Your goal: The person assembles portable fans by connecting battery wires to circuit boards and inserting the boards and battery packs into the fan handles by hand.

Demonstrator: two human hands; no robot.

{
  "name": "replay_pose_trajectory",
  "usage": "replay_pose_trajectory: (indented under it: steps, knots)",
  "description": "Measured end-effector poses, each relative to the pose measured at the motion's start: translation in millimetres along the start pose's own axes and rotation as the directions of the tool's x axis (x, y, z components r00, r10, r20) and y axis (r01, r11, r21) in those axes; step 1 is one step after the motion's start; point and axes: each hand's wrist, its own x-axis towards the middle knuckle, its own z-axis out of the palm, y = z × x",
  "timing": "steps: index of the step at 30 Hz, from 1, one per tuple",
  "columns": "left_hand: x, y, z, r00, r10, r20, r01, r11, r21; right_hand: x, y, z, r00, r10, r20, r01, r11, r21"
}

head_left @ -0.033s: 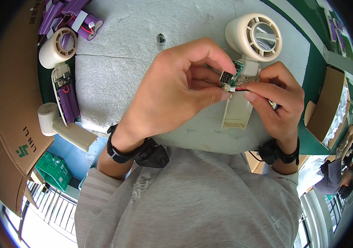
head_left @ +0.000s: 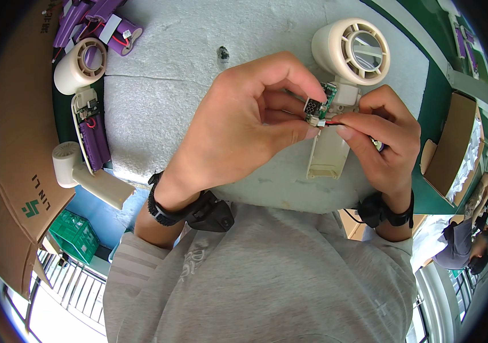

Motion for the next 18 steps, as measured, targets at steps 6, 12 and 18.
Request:
replay_pose_trajectory:
  steps: [6, 12, 18]
  knots:
    - [0.6, -1.9, 1.3, 1.000, 0.007, 0.000, -0.007, 1.000, 0.024, -1.7, 0.5, 0.9, 1.000, 0.015, -0.007, -0.016, 1.000, -0.017]
    - [0.2, -3.0, 3.8, 0.994, 0.107, -0.032, -0.103, 0.987, 0.119, -0.6, 1.3, 2.6, 0.998, -0.057, -0.017, 0.055, 0.996, -0.066]
    - [3.6, -5.6, 0.3, 0.949, 0.310, 0.061, -0.305, 0.846, 0.437, -3.3, 3.4, 7.6, 0.995, -0.020, -0.099, 0.027, 0.998, 0.063]
